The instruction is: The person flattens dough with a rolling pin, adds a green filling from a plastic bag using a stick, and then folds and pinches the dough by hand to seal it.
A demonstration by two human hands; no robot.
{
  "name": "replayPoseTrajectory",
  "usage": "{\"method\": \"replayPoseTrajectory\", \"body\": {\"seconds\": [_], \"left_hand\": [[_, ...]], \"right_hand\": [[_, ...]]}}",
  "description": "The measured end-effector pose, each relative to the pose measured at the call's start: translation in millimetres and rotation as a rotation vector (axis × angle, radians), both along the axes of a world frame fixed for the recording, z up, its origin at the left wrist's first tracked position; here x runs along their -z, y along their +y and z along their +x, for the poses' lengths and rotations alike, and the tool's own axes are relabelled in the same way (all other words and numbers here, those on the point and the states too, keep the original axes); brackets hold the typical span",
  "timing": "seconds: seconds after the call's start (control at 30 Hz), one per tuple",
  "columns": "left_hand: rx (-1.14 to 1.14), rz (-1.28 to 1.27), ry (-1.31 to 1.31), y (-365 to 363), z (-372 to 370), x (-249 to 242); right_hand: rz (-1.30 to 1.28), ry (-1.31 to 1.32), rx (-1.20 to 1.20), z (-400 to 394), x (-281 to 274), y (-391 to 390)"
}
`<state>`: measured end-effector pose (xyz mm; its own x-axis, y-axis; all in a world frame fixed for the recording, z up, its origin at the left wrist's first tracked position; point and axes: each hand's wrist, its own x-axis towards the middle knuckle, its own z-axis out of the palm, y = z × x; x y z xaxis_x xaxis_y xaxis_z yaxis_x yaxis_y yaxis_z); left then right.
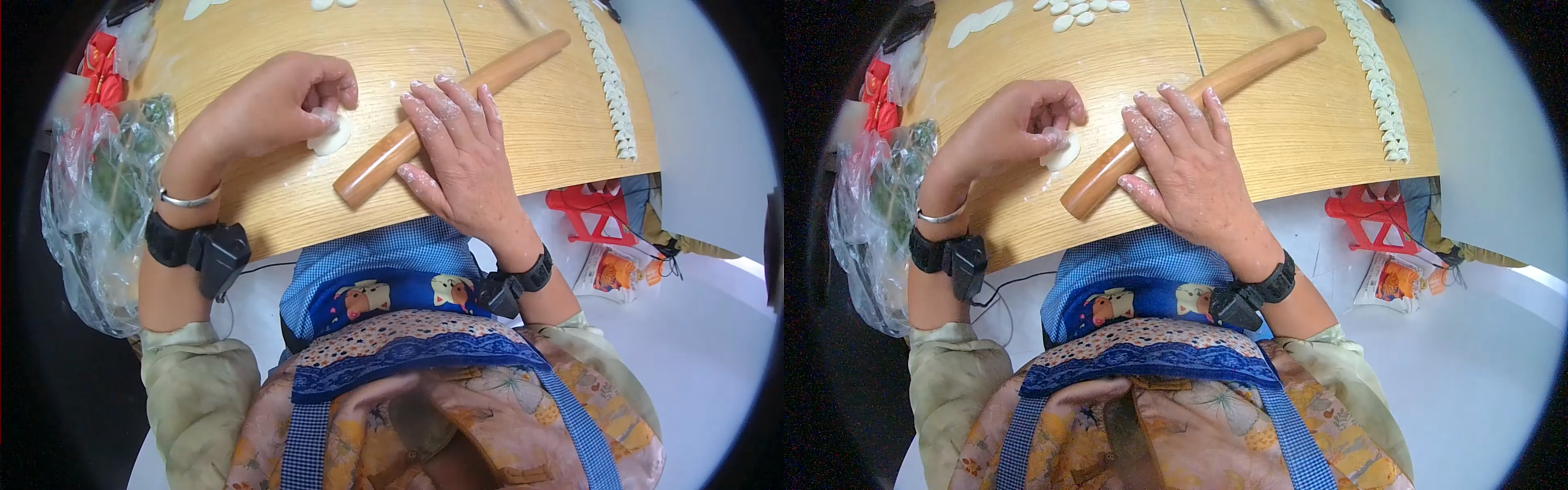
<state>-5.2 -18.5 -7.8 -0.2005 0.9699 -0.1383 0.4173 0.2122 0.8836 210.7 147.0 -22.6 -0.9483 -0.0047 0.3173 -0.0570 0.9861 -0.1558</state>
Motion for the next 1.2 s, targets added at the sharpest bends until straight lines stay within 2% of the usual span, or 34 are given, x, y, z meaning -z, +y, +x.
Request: {"method": "replayPoseTrajectory", "body": {"seconds": [0.07,0.4,0.5,0.57,0.6,0.67,0.7,0.77,0.87,1.0,1.2], "left_hand": [[0.021,0.012,0.204,-1.1,4.0,-6.0],[0.034,-0.116,0.291,-5.5,1.4,-14.7],[0.043,-0.018,0.197,-5.4,-2.3,-5.0],[0.027,0.033,-0.106,-3.4,-4.5,0.9],[0.027,0.032,-0.106,-2.6,-1.6,-3.1],[-0.106,-0.144,-0.301,-1.1,5.5,-11.3],[-0.105,-0.145,-0.3,-1.0,5.4,-8.3],[-0.073,-0.008,-0.029,-1.0,6.0,0.8],[-0.04,-0.029,0.109,-1.5,7.3,-3.1],[-0.021,-0.083,0.161,-1.2,9.7,-12.2],[-0.033,-0.042,0.076,-0.3,6.6,-4.4]], "right_hand": [[0.003,0.003,0.0,-0.1,0.7,0.0],[0.007,0.001,0.003,-0.6,-0.5,-1.0],[0.008,-0.007,0.007,-1.0,-0.9,-1.2],[0.008,-0.009,0.008,-0.8,-1.1,-1.4],[0.007,-0.012,0.01,-0.7,-1.2,-1.4],[0.005,-0.008,0.01,-0.7,-0.5,-1.3],[0.004,-0.005,0.011,-0.6,0.0,-1.3],[0.0,0.0,0.009,-0.3,0.0,-1.4],[-0.004,0.003,0.006,-0.2,0.2,-1.0],[0.005,0.001,0.0,-0.7,0.5,-0.9],[0.01,-0.012,-0.019,-8.8,-2.1,-1.1]]}}
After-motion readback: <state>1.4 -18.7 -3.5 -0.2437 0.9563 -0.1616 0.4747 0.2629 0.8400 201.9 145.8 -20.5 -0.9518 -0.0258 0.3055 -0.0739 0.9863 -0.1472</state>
